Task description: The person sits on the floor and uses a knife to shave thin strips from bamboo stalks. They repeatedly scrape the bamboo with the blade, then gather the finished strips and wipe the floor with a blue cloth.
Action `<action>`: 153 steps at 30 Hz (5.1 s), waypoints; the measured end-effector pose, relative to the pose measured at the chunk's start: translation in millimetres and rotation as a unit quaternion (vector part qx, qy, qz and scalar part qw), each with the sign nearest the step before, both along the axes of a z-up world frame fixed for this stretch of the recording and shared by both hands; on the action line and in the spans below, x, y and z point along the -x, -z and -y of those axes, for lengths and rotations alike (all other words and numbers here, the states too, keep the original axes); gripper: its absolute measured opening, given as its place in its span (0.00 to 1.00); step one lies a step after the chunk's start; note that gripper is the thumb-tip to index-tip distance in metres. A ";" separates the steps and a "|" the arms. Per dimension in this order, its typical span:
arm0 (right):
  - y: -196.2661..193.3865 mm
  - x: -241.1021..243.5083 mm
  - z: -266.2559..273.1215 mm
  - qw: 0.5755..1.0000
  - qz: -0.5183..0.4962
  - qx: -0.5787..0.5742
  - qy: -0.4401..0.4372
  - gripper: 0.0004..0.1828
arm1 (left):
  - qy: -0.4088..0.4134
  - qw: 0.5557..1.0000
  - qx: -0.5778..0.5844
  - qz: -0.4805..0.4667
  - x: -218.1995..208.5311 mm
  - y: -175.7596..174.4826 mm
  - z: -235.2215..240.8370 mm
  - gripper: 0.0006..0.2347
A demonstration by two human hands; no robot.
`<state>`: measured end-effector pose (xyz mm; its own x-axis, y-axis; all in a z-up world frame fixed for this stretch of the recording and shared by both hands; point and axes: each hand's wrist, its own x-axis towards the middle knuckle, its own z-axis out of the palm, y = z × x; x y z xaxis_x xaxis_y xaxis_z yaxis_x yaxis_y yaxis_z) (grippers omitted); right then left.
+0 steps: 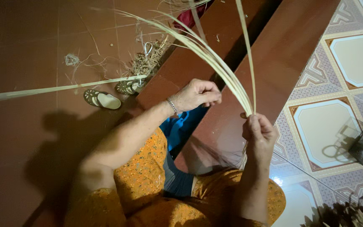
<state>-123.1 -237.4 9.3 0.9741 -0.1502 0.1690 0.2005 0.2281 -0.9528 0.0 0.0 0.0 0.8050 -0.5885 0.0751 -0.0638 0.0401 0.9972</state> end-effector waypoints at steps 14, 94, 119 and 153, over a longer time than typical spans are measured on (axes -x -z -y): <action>3.6 0.7 14.7 0.997 -0.013 -0.060 -0.055 0.15 | -0.083 0.982 0.140 0.092 -4.9 -15.1 33.0 0.07; -3.7 1.2 -78.6 0.853 0.297 0.429 -0.002 0.38 | -0.306 0.935 0.181 -0.019 -29.1 -55.6 37.6 0.13; 45.5 26.5 -115.2 0.892 0.004 0.325 -0.315 0.16 | -0.406 0.849 -0.272 0.201 122.3 -57.3 -254.1 0.07; -28.4 29.5 -343.0 0.885 -0.020 -0.201 -0.419 0.10 | -0.397 0.905 -0.147 -0.042 304.4 -30.7 -310.2 0.09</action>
<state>-152.6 105.6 37.7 0.7765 0.5875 0.2279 -0.2317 0.6025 -0.7637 -304.4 310.2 30.7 0.9785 0.1931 -0.0726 0.1212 -0.2531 0.9598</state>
